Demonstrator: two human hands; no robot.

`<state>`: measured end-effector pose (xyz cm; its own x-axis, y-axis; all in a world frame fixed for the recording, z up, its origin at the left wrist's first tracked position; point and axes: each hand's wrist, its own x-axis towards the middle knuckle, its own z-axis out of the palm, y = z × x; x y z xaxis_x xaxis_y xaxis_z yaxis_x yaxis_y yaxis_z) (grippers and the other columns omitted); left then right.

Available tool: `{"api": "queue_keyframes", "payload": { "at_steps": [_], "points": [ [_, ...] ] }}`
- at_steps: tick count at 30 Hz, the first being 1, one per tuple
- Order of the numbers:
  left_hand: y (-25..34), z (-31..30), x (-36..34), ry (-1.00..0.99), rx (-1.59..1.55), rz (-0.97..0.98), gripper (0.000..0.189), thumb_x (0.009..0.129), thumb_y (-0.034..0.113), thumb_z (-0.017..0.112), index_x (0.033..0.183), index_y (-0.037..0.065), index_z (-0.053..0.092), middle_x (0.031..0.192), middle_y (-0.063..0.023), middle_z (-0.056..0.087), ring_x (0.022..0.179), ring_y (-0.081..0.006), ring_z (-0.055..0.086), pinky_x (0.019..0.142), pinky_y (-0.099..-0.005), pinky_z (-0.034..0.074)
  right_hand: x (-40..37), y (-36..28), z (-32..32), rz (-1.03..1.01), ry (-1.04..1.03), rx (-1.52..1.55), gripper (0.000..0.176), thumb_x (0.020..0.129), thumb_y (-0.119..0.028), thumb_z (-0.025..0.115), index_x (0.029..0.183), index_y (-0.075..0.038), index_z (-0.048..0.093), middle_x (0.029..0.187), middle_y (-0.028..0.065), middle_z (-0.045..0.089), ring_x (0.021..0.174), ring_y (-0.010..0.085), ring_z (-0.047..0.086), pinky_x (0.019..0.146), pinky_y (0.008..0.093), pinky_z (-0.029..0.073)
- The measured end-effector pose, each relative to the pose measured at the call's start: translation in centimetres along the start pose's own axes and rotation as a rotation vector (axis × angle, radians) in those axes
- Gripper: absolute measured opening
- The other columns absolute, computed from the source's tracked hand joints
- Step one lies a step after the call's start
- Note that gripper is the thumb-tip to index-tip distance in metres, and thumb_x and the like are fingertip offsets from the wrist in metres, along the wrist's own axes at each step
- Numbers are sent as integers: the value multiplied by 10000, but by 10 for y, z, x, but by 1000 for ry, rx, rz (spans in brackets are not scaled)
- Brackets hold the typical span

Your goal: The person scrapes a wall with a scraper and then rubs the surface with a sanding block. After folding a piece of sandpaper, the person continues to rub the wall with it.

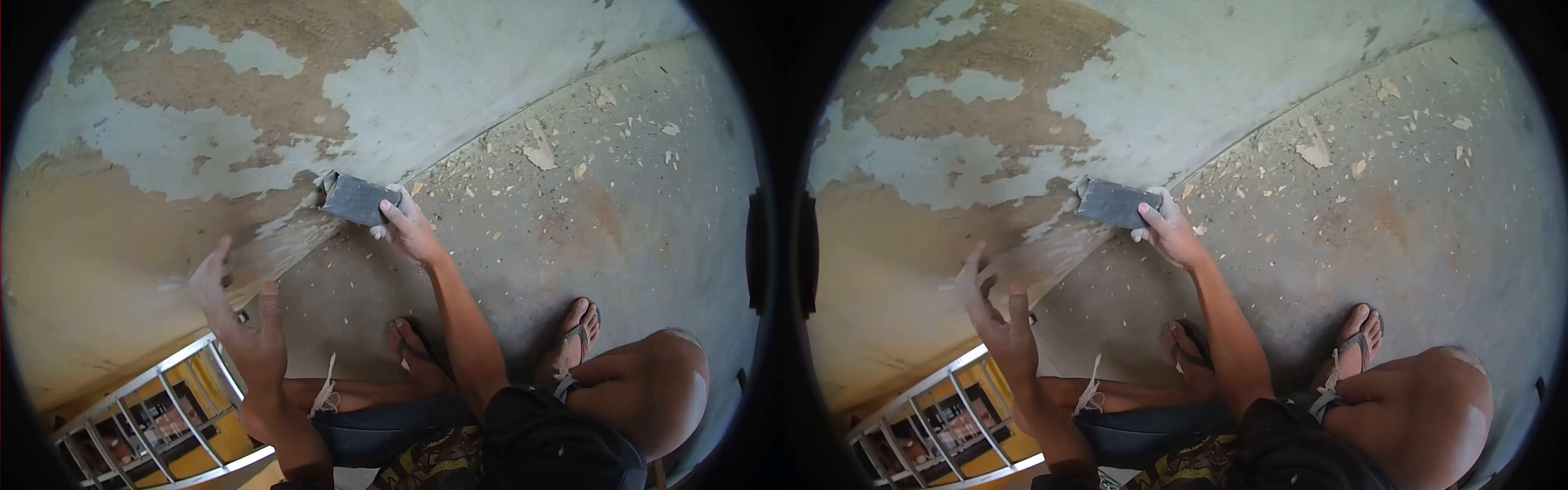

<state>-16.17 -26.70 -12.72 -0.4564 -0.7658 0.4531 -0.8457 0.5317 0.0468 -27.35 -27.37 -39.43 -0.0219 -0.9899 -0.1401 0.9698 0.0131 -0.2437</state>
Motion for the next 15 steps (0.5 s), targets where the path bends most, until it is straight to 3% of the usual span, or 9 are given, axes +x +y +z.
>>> {"api": "queue_keyframes", "payload": {
  "at_steps": [2, 5, 6, 7, 9, 10, 12, 14, 15],
  "points": [
    [10, -8, 10, -330, -202, -251, 647, 898, 225, 641, 1471, 68, 385, 1290, -164, 509, 1135, -240, 508, 957, -371, 418, 1, -7, 13, -8, -129, 1, 352, 1006, -194, 549, 1274, -72, 355, 1145, 91, 529, 930, 152, 566, 741, 327, 529],
    [13, 4, 3, -392, -250, -317, 764, 859, 269, 720, 1504, 98, 348, 1310, -170, 512, 1124, -247, 526, 924, -370, 437, -11, -12, 45, 69, -316, -52, 346, 1009, -213, 544, 1272, -81, 361, 1149, 97, 528, 958, 165, 572, 790, 332, 535],
    [17, 12, 2, -311, -278, -276, 652, 819, 259, 770, 1367, 25, 506, 1154, -144, 606, 980, -234, 575, 840, -354, 461, -14, -19, 57, 65, -318, -48, 346, 1009, -213, 544, 1272, -81, 361, 1149, 97, 528, 958, 165, 572, 790, 332, 535],
    [17, 17, 3, -316, -275, -266, 652, 819, 259, 770, 1367, 25, 506, 1154, -144, 606, 980, -234, 575, 840, -354, 461, -16, -27, 68, 80, -357, -81, 339, 1014, -217, 532, 1271, -85, 355, 1117, 87, 528, 966, 159, 574, 801, 322, 527],
    [18, 21, 10, -320, -363, -453, 442, 841, 236, 755, 1179, -19, 626, 958, -126, 686, 811, -192, 617, 757, -309, 481, -18, -35, 75, 70, -391, -107, 331, 1020, -221, 520, 1271, -89, 349, 1085, 76, 529, 973, 152, 576, 812, 311, 520],
    [23, 19, 15, -324, -363, -434, 442, 841, 236, 755, 1179, -19, 626, 958, -126, 686, 811, -192, 617, 757, -309, 481, -16, -37, 74, 56, -379, -132, 349, 1006, -225, 548, 1277, -84, 381, 1093, 73, 541, 985, 155, 579, 834, 318, 512],
    [34, 20, 22, -291, -401, -440, 296, 858, 213, 738, 995, -42, 674, 811, -100, 705, 702, -164, 615, 695, -301, 490, -12, -44, 66, 31, -368, -165, 366, 993, -230, 576, 1284, -79, 413, 1101, 70, 553, 997, 157, 583, 855, 325, 504],
    [29, 17, 28, -405, -388, -446, 279, 868, 194, 727, 996, -47, 669, 833, -89, 699, 734, -150, 608, 716, -293, 486, -13, -59, 51, -179, -443, -720, 394, 938, -237, 662, 1263, -64, 523, 1105, 44, 588, 1021, 144, 583, 890, 326, 482],
    [27, 16, 28, -520, -366, -466, 262, 878, 175, 715, 997, -53, 665, 855, -77, 693, 767, -136, 601, 736, -285, 483, -17, -65, 46, -179, -439, -717, 394, 938, -237, 662, 1263, -64, 523, 1105, 44, 588, 1021, 144, 583, 890, 326, 482]
  ]
}}
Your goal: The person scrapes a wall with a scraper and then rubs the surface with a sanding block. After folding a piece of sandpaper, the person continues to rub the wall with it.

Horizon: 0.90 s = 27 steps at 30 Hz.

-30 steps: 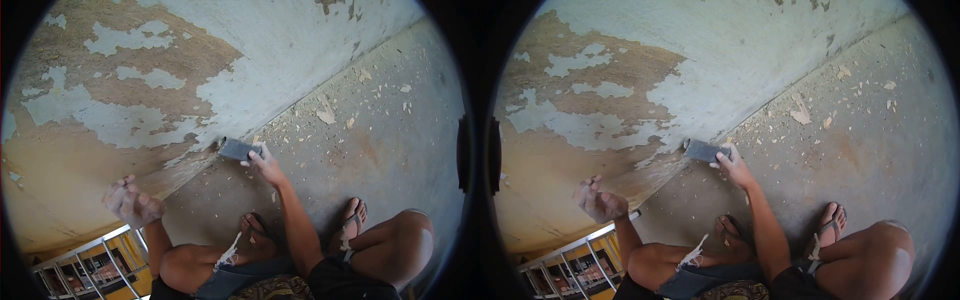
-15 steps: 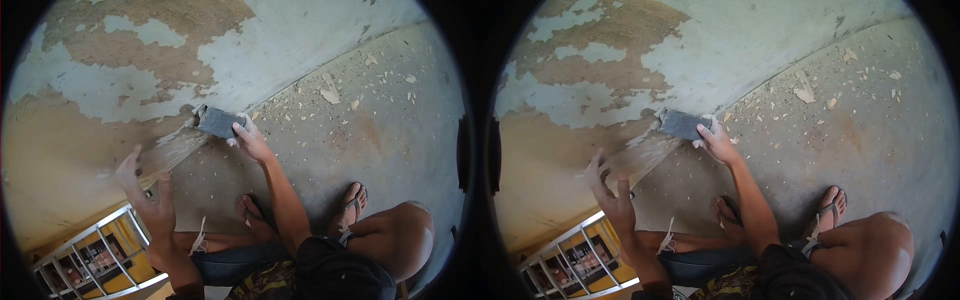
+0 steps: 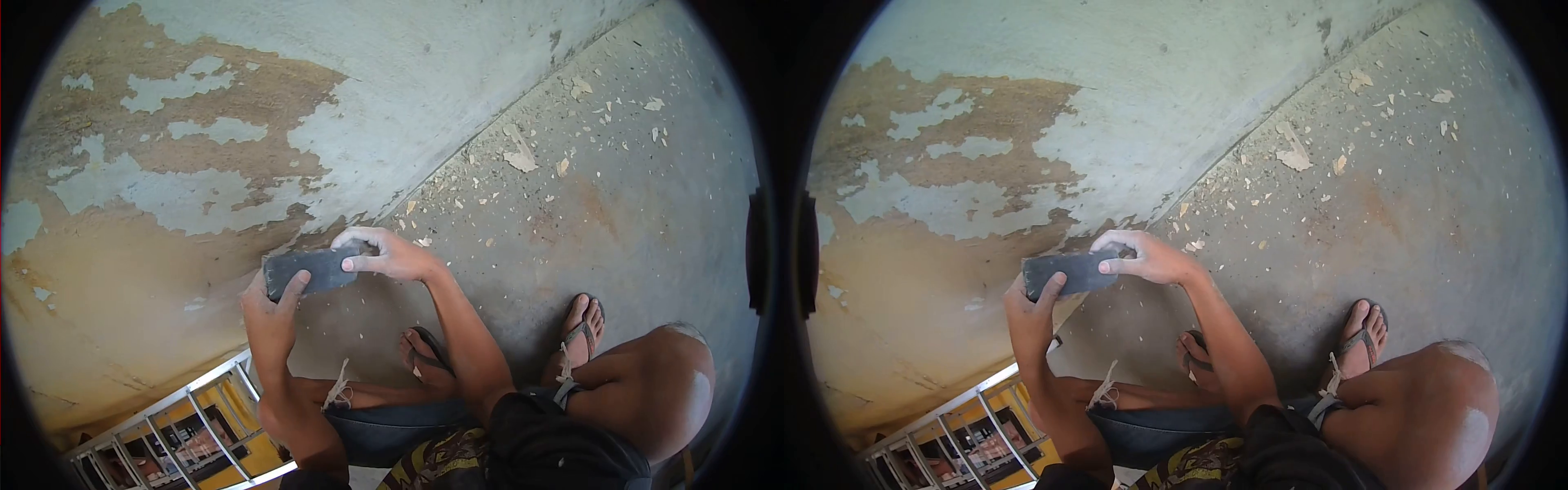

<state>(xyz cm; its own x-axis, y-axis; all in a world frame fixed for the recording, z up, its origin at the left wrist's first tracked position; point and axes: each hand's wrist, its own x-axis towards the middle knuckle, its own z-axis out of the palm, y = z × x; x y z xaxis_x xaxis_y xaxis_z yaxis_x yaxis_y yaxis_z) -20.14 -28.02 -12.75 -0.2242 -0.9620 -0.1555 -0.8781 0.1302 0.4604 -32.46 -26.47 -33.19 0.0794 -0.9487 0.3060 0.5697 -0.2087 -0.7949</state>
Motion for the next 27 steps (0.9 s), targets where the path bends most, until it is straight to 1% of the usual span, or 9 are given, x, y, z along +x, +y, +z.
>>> {"api": "queue_keyframes", "payload": {
  "at_steps": [4, 7, 14, 16, 17, 18, 20, 24, 27],
  "points": [
    [-13, 7, 5, -111, 111, 17, 236, 864, 156, 718, 973, -49, 676, 824, -67, 699, 736, -128, 597, 712, -282, 484, -7, 5, -3, 95, -20, 59, 415, 841, -252, 757, 1188, -65, 629, 1027, 74, 642, 937, 182, 619, 840, 347, 511],
    [-25, 22, 12, -58, 131, 104, 315, 820, 226, 750, 966, -43, 674, 794, -190, 690, 689, -242, 640, 700, -350, 492, -6, 9, 2, 255, -70, 11, 377, 855, -179, 747, 1178, -26, 626, 995, 43, 657, 858, 115, 630, 753, 291, 531],
    [-32, 52, 25, 86, 166, 102, 382, 791, 260, 787, 1005, -36, 676, 842, -205, 696, 737, -298, 656, 720, -364, 500, -2, 65, 3, 170, 275, 453, 362, 881, -60, 697, 1202, 29, 554, 979, 60, 620, 857, 115, 623, 713, 262, 607],
    [-26, 57, 25, 161, 122, 95, 395, 780, 236, 793, 1062, -14, 676, 946, -197, 694, 862, -302, 654, 795, -359, 493, -4, 72, 2, 187, 386, 573, 384, 888, -60, 689, 1225, 41, 533, 1003, 83, 628, 894, 148, 648, 721, 279, 611],
    [-27, 53, 28, 234, 151, 273, 432, 774, 200, 788, 1138, 6, 660, 1141, -202, 638, 1093, -312, 587, 913, -382, 454, -5, 70, 0, 191, 424, 614, 401, 891, -55, 684, 1238, 57, 516, 1046, 119, 630, 906, 181, 664, 726, 290, 613],
    [-26, 48, 28, 228, 153, 275, 432, 774, 200, 788, 1138, 6, 660, 1141, -202, 638, 1093, -312, 587, 913, -382, 454, -6, 74, -4, 190, 430, 616, 401, 891, -55, 684, 1238, 57, 516, 1046, 119, 630, 906, 181, 664, 726, 290, 613],
    [-20, 35, 23, 628, 441, 435, 564, 773, 176, 778, 1277, 24, 576, 1347, -206, 511, 1263, -337, 469, 1018, -441, 385, -7, 82, -12, 183, 464, 520, 412, 892, -59, 684, 1248, 56, 512, 1087, 149, 624, 899, 196, 671, 728, 298, 614],
    [-17, 17, 23, 849, 350, 481, 790, 754, 202, 789, 1429, 35, 412, 1480, -211, 355, 1360, -372, 345, 1085, -516, 308, -5, 91, -17, 170, 507, 458, 398, 899, -58, 677, 1245, 52, 516, 1099, 153, 620, 905, 196, 669, 726, 306, 615],
    [-20, 7, 28, 949, 599, 494, 978, 721, 255, 813, 1505, 40, 270, 1525, -231, 269, 1402, -390, 275, 1129, -544, 239, -11, 103, -22, 137, 710, 470, 379, 906, -64, 670, 1230, 41, 505, 1038, 125, 615, 896, 185, 660, 711, 307, 616]
  ]
}}
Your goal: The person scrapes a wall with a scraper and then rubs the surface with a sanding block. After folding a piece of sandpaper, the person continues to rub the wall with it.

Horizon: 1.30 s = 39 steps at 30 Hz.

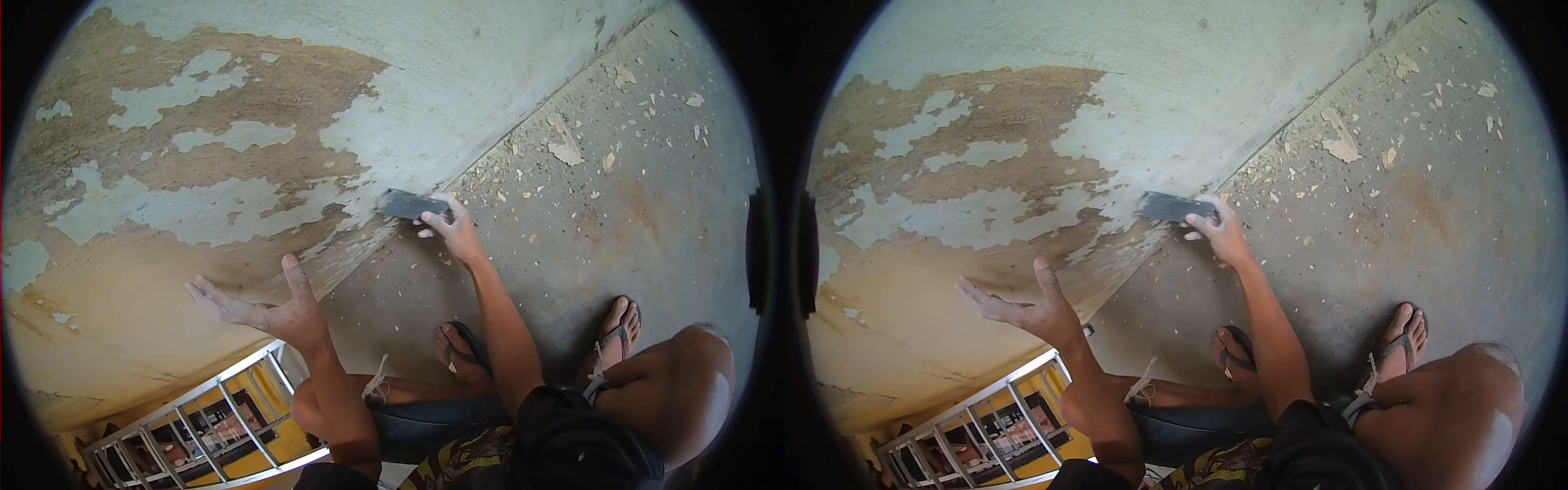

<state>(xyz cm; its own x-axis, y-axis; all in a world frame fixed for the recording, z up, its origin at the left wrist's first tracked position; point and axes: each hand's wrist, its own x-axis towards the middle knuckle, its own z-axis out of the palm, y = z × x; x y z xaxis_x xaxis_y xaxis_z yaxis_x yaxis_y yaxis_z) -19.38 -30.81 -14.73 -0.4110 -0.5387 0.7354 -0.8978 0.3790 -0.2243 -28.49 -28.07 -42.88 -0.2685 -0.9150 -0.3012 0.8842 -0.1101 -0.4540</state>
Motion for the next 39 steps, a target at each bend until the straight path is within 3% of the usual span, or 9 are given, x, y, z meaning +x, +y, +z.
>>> {"api": "queue_keyframes", "payload": {
  "at_steps": [5, 9, 12, 14, 21, 25, 28, 35, 39],
  "points": [
    [-8, 15, -6, -67, -1, -91, 1048, 706, 298, 822, 1529, 47, 224, 1561, -265, 151, 1441, -422, 171, 1154, -564, 174, 7, 7, -7, -35, 102, -87, 334, 911, -66, 663, 1188, 11, 494, 1007, 103, 610, 878, 165, 660, 702, 304, 615],
    [-1, 17, -7, -111, 99, -82, 1096, 701, 335, 839, 1543, 68, 190, 1571, -282, 104, 1446, -451, 132, 1156, -573, 159, 3, -20, 32, 45, -155, -83, 332, 896, -26, 661, 1179, 15, 492, 971, 120, 636, 836, 174, 673, 684, 283, 610],
    [4, 23, -3, -175, 358, -100, 1204, 693, 389, 867, 1561, 99, 84, 1584, -282, -14, 1472, -430, 23, 1182, -540, 101, 2, -5, 5, 5, 118, 4, 317, 880, -1, 673, 1147, 15, 503, 1012, 145, 651, 850, 187, 683, 686, 282, 607],
    [3, 37, -6, -170, -14, -160, 1338, 655, 423, 889, 1558, 112, -49, 1562, -290, -177, 1464, -438, -96, 1182, -543, 67, -1, -1, -2, -8, 131, -8, 322, 876, 1, 678, 1146, 18, 502, 1017, 143, 648, 853, 188, 683, 684, 282, 608],
    [12, 47, -6, -158, 3, -208, 1423, 626, 426, 908, 1539, 108, -136, 1532, -291, -267, 1449, -439, -173, 1174, -560, 53, 5, 5, 13, -35, -21, 52, 363, 859, -22, 709, 1160, 17, 510, 1018, 117, 646, 884, 161, 676, 679, 276, 605],
    [3, 51, -4, -139, 31, -138, 1445, 596, 519, 895, 1541, 59, -95, 1538, -316, -222, 1450, -456, -144, 1151, -602, 26, 0, 6, -8, 37, 255, 4, 390, 834, -54, 739, 1160, 2, 534, 1035, 92, 639, 891, 160, 669, 636, 275, 596],
    [1, 43, -8, -183, 82, -183, 1388, 639, 448, 894, 1548, 105, -98, 1533, -294, -260, 1445, -438, -195, 1163, -590, 67, 1, -2, 27, 17, 51, 5, 372, 827, -51, 748, 1145, -12, 560, 985, 66, 663, 854, 104, 644, 621, 242, 560],
    [-3, 49, -4, -155, 120, -150, 1391, 637, 548, 855, 1547, 82, -88, 1538, -311, -227, 1447, -456, -169, 1139, -625, 35, 4, 13, -2, -12, 199, -77, 357, 795, -82, 783, 1099, -31, 603, 931, 36, 664, 797, 79, 618, 601, 218, 519],
    [-5, 45, -11, -201, 189, -171, 1401, 632, 615, 830, 1548, 61, -74, 1538, -324, -215, 1446, -478, -146, 1121, -654, 24, 0, 2, 35, -26, 64, -168, 338, 782, -116, 799, 1057, -26, 623, 898, 26, 655, 776, 71, 609, 588, 212, 509]
  ]
}}
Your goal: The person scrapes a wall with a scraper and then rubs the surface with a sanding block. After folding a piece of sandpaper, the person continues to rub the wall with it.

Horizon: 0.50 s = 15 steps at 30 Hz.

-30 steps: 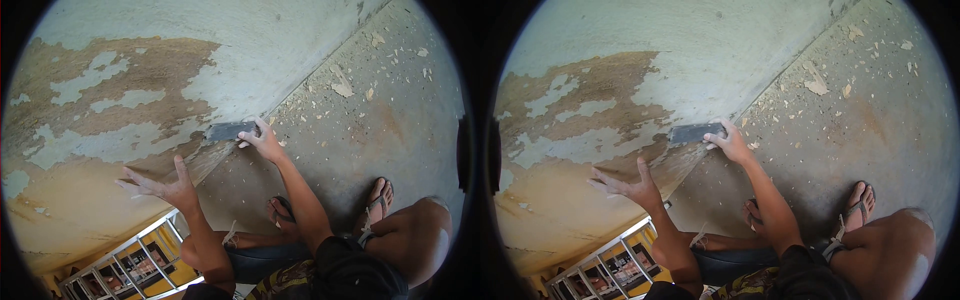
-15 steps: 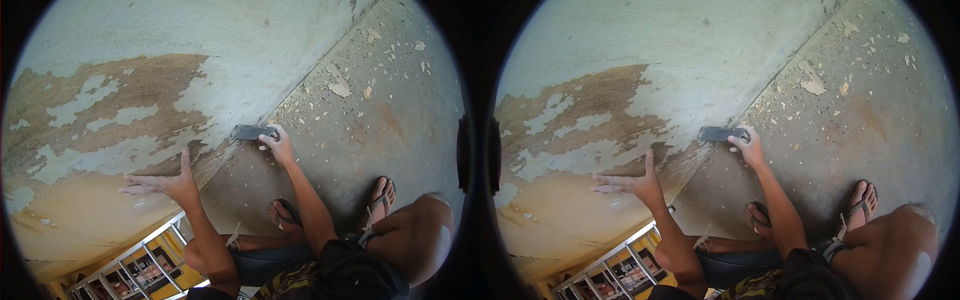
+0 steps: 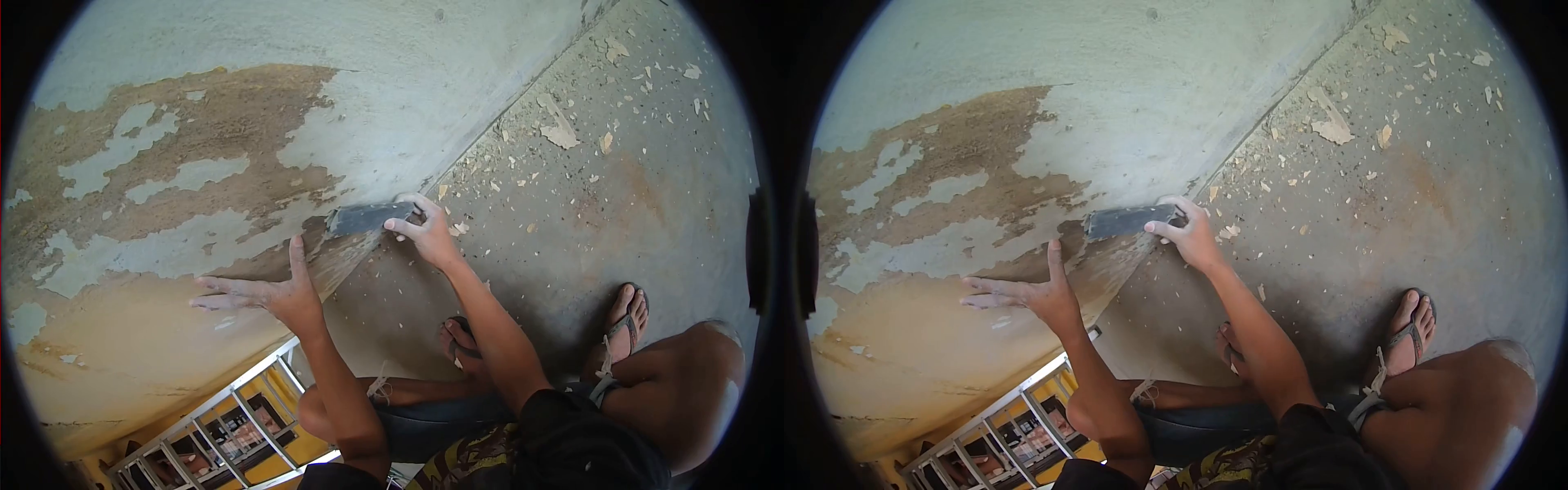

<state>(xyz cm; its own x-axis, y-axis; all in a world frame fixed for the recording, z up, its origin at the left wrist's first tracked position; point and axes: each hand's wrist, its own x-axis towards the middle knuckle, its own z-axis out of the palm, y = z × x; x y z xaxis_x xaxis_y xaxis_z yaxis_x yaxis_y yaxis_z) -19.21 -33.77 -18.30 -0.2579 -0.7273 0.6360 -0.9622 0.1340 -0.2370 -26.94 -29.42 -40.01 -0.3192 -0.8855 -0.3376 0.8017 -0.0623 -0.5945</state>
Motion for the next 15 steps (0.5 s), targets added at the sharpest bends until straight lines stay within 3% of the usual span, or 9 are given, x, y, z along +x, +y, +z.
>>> {"api": "queue_keyframes", "payload": {
  "at_steps": [2, 4, 6, 12, 15],
  "points": [
    [0, 1, -1, 8, -45, -3, 1394, 636, 595, 838, 1550, 72, -75, 1539, -319, -218, 1446, -474, -148, 1125, -649, 32, 3, 8, -3, -11, -18, 26, 333, 789, -105, 792, 1058, -16, 618, 893, 28, 652, 790, 79, 619, 594, 216, 511],
    [-1, 1, 2, 20, -97, -4, 1387, 641, 575, 846, 1551, 83, -77, 1540, -314, -221, 1447, -471, -151, 1130, -645, 39, 2, 28, -27, 38, 126, 105, 325, 796, -92, 787, 1059, -7, 615, 883, 34, 641, 808, 89, 629, 611, 215, 518],
    [1, 3, 3, 46, -195, 45, 1373, 647, 533, 860, 1555, 106, -77, 1540, -303, -234, 1444, -471, -159, 1129, -651, 47, -1, 19, -32, 27, 140, 114, 320, 806, -77, 780, 1066, 5, 613, 912, 49, 651, 831, 102, 640, 622, 221, 533],
    [-3, 1, 0, -17, -207, 14, 1328, 692, 466, 854, 1553, 134, -100, 1543, -268, -268, 1447, -436, -197, 1164, -587, 70, -3, 4, 0, -11, -44, 166, 314, 811, -40, 763, 1070, 30, 598, 936, 59, 644, 835, 122, 650, 648, 251, 572],
    [0, -1, 1, -17, -125, 9, 1327, 696, 469, 851, 1552, 136, -107, 1543, -267, -269, 1445, -435, -205, 1169, -578, 73, -1, 20, -24, 33, 72, 175, 348, 811, -21, 755, 1108, 29, 582, 984, 76, 655, 858, 129, 659, 648, 255, 576]
  ]
}}
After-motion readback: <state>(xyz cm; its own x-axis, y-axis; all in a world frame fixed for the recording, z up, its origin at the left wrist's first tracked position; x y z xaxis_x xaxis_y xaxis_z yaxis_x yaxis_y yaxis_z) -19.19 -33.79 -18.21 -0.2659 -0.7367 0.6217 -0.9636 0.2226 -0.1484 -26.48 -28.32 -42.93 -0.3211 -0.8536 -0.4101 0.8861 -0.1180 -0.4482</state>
